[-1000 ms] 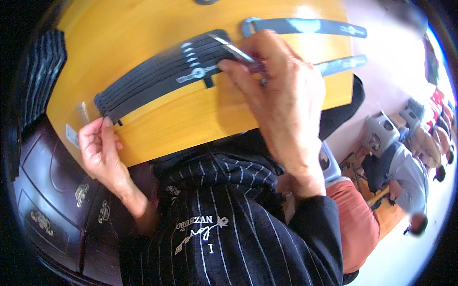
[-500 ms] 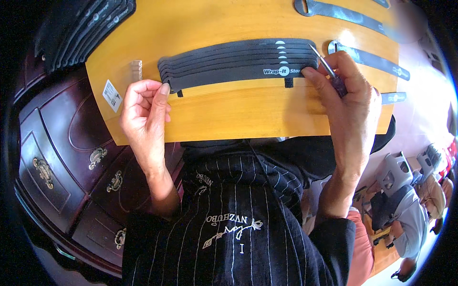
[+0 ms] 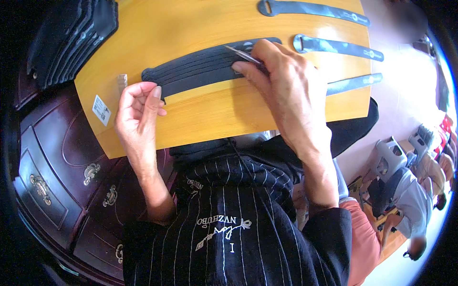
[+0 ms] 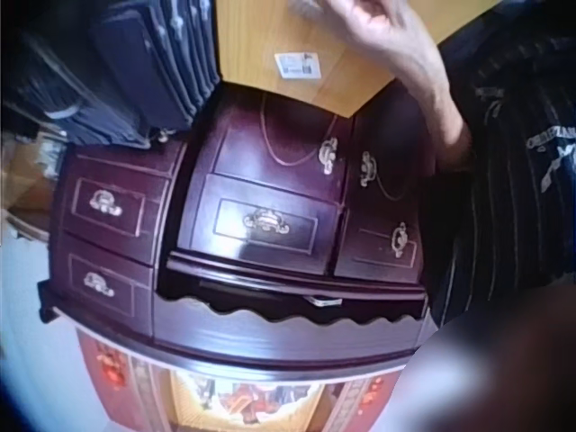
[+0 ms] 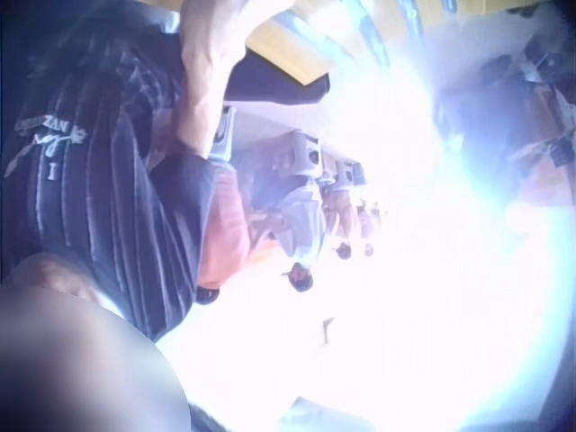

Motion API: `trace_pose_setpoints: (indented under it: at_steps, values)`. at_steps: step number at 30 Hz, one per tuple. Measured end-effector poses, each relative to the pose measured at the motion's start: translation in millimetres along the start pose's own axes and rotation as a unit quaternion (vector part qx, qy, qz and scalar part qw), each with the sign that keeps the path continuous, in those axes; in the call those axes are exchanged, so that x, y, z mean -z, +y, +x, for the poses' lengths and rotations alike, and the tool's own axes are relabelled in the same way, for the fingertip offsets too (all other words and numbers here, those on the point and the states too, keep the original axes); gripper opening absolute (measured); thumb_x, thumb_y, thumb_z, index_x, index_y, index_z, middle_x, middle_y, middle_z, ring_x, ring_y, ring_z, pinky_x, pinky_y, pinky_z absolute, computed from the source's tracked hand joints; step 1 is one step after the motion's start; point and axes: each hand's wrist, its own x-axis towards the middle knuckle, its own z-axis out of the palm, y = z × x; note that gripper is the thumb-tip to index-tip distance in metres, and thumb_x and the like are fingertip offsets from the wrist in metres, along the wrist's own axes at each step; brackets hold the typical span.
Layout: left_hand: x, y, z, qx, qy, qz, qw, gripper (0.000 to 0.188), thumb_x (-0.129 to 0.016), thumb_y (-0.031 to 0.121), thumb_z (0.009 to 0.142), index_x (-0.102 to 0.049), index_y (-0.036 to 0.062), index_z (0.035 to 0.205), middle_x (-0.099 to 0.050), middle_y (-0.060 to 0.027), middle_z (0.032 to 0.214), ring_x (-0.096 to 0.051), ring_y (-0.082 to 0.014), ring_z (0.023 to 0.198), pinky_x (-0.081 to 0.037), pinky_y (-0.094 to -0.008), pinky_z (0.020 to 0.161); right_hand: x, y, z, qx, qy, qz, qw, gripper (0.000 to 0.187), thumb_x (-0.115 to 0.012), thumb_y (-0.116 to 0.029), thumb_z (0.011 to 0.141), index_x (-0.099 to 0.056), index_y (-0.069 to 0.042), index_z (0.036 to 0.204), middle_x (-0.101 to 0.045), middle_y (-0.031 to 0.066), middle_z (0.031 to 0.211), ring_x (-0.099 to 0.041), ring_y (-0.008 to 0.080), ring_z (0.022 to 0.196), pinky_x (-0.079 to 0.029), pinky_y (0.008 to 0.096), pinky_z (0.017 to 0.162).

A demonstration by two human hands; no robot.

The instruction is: The person uses a small metal tool to clean or deburr holes in textile storage straps at a workbench.

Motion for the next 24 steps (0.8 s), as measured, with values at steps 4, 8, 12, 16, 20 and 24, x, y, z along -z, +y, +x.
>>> trace_pose_setpoints:
  at_steps: [4,8,12,16,20,24]
  values:
    - [2.1,-4.3,-1.2,0.016,-0.017,-0.022,0.999,0.012,-0.064,0.005,0.087,-0.057,-0.0009,0.096,-0.057,-0.0013,0.075,-0.052,-0.0056,0.064,-0.047,-0.0194,0.059,7.1,3.5,-4.0,0.023,0.014,-0.004,1.0,0.025,-0.068,-0.024,0.083,-0.058,-0.001,0.078,-0.058,0.0091,0.07,-0.054,0.0175,0.06,-0.042,0.0295,0.059]
    - [5.0,1.6,-2.8,-0.006,-0.039,-0.069,0.997,0.012,-0.063,0.003,0.087,-0.058,-0.0017,0.098,-0.057,-0.0042,0.083,-0.054,-0.0074,0.067,-0.047,-0.0194,0.061,54.8,22.9,-23.9,-0.017,0.019,0.058,0.998,0.02,-0.072,-0.018,0.077,-0.064,-0.003,0.087,-0.061,0.0088,0.079,-0.063,0.0226,0.071,-0.048,0.0304,0.064]
    - [-0.1,5.8,-17.0,-0.057,-0.025,-0.029,0.998,0.013,-0.062,0.001,0.088,-0.059,-0.003,0.099,-0.058,-0.0059,0.085,-0.057,-0.0092,0.069,-0.047,-0.0201,0.062,63.4,56.5,-46.9,0.008,0.042,-0.019,0.999,0.022,-0.072,-0.017,0.076,-0.067,-0.006,0.095,-0.06,0.0067,0.094,-0.064,0.0227,0.076,-0.05,0.0315,0.067]
    - [-18.5,13.6,-37.4,-0.072,-0.091,-0.073,0.991,0.014,-0.06,-0.003,0.087,-0.059,-0.0038,0.101,-0.059,-0.0081,0.088,-0.059,-0.011,0.07,-0.048,-0.021,0.062,47.5,71.7,-62.4,-0.031,0.087,-0.021,0.996,0.021,-0.072,-0.014,0.076,-0.067,-0.01,0.096,-0.057,0.0041,0.104,-0.064,0.0234,0.077,-0.052,0.0319,0.066]
    - [-52.9,13.2,-52.0,-0.145,-0.202,-0.017,0.968,0.027,-0.066,-0.004,0.08,-0.06,-0.0015,0.106,-0.059,-0.0107,0.095,-0.061,-0.0118,0.071,-0.05,-0.0222,0.059,34.9,64.2,-71.0,0.007,0.065,0.064,0.996,0.016,-0.071,-0.013,0.076,-0.063,-0.007,0.088,-0.061,0.0056,0.098,-0.065,0.0236,0.078,-0.052,0.0316,0.066]
    - [-65.0,23.6,-61.0,-0.12,-0.229,-0.023,0.966,0.034,-0.069,-0.006,0.076,-0.062,0.0006,0.109,-0.06,-0.0122,0.103,-0.063,-0.0132,0.072,-0.05,-0.022,0.06,24.7,37.3,-78.3,0.024,-0.02,0.137,0.99,0.017,-0.073,-0.007,0.073,-0.062,-0.002,0.085,-0.064,0.0071,0.08,-0.065,0.0212,0.075,-0.05,0.0281,0.066]
